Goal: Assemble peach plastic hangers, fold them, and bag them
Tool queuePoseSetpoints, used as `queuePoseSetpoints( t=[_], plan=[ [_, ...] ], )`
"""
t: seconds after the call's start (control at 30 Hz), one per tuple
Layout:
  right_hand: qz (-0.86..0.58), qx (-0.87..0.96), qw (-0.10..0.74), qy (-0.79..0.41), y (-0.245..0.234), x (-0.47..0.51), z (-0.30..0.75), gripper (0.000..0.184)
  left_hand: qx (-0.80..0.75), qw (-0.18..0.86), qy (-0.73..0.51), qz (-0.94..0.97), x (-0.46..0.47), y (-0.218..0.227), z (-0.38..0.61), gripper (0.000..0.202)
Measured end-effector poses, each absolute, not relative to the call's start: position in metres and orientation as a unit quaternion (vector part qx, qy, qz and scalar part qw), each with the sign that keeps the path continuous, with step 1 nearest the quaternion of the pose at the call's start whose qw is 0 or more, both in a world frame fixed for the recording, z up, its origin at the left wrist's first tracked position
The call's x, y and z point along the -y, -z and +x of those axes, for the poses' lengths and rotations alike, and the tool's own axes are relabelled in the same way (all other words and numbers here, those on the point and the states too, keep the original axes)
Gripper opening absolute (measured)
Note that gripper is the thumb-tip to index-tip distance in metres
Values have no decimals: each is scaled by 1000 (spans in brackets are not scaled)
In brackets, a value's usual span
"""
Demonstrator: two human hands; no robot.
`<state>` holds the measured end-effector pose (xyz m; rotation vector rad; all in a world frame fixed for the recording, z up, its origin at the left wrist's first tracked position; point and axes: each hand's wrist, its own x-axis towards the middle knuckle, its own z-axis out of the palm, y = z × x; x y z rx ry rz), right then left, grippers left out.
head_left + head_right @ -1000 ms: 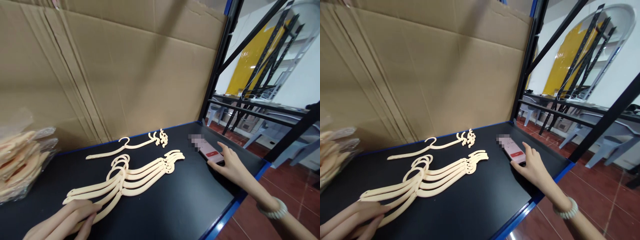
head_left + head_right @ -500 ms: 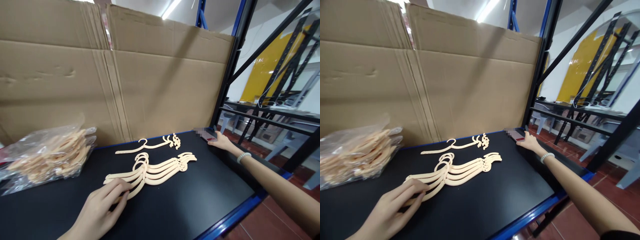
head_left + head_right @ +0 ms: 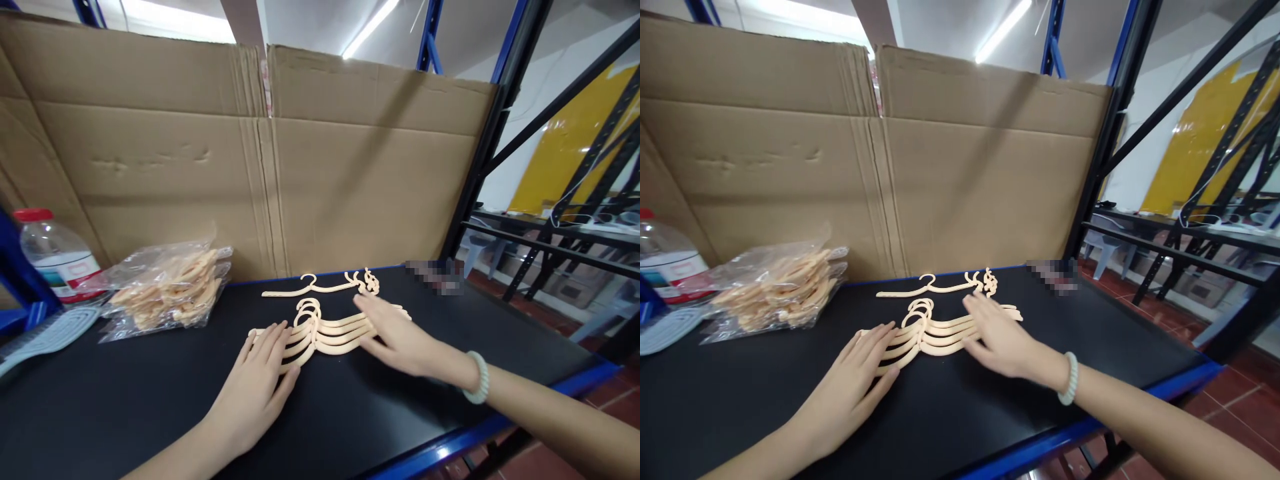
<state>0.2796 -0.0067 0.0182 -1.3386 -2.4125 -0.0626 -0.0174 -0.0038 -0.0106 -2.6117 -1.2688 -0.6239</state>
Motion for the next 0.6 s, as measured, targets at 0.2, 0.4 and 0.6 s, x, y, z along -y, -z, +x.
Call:
queuePoseSetpoints(
  t=[0.2, 0.4, 0.6],
  plan=[
    [-481, 869, 98, -56, -8, 16, 241, 74, 426, 70, 111, -895, 9, 15, -14, 62],
    [-504, 857, 83, -67, 0, 2, 243, 79, 431, 19, 83, -898, -4, 6, -9, 66],
    [-508, 855, 72, -72, -7, -17, 246, 86, 459, -4, 63, -886, -21, -1, 4, 69]
  ],
)
